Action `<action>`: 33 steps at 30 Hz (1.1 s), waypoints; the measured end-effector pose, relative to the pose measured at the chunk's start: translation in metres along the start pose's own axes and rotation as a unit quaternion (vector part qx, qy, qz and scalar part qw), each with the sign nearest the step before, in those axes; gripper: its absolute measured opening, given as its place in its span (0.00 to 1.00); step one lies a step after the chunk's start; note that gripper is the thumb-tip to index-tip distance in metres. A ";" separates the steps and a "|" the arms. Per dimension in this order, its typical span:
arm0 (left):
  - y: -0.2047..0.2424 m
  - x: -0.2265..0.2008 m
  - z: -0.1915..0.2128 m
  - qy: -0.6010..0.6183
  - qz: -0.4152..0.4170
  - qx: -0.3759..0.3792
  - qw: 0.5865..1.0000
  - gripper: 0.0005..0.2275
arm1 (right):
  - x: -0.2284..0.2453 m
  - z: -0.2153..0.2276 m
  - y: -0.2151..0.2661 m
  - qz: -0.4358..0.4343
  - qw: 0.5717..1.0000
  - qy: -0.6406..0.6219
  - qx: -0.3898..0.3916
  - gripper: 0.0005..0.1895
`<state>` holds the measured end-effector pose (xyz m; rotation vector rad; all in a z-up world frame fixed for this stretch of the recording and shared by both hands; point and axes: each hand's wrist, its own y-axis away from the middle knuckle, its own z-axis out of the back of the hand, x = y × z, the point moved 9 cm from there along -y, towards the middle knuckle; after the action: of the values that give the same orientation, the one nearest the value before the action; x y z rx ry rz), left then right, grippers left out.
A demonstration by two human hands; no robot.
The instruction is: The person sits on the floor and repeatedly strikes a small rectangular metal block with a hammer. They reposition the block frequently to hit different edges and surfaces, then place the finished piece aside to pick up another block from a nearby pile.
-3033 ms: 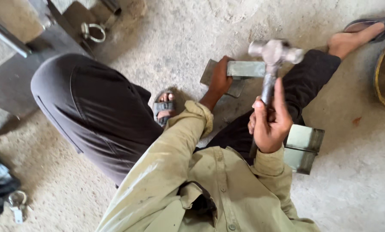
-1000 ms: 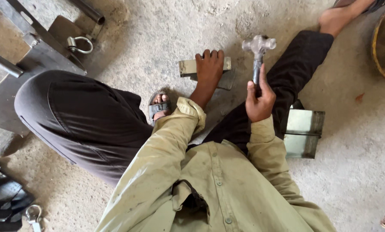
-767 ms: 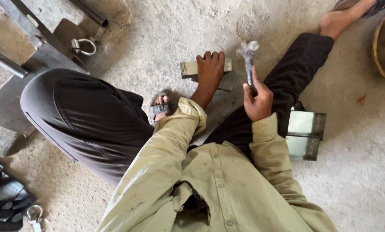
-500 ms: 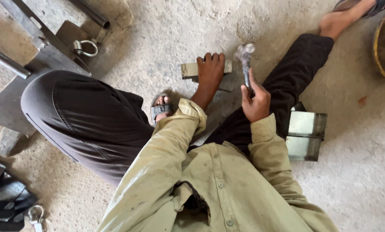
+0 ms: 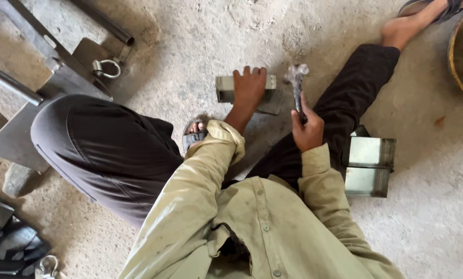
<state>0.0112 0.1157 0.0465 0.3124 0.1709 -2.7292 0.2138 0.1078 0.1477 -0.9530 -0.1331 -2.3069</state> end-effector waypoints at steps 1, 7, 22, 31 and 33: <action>0.005 0.004 0.009 -0.002 0.000 -0.060 0.998 0.11 | -0.005 -0.002 0.010 0.001 0.999 -0.033 -0.022 0.27; 0.027 0.023 0.015 0.077 0.009 -0.217 0.973 0.18 | -0.069 -0.068 0.040 -0.133 0.990 -0.032 0.027 0.28; 0.023 -0.001 0.018 0.110 -0.081 -0.082 0.987 0.20 | -0.090 -0.074 0.053 -0.120 0.986 -0.118 -0.018 0.31; 0.014 -0.014 0.032 0.100 -0.019 -0.041 0.994 0.25 | -0.011 0.004 0.062 -0.125 0.953 -0.247 -0.121 0.30; 0.013 -0.008 0.037 0.114 -0.027 -0.085 0.990 0.24 | 0.005 0.014 0.066 -0.118 0.967 -0.194 -0.113 0.31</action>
<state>0.0161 0.1005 0.0827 0.5769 0.4773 -2.7030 0.2587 0.0572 0.1524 -1.5773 -0.1539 -2.3547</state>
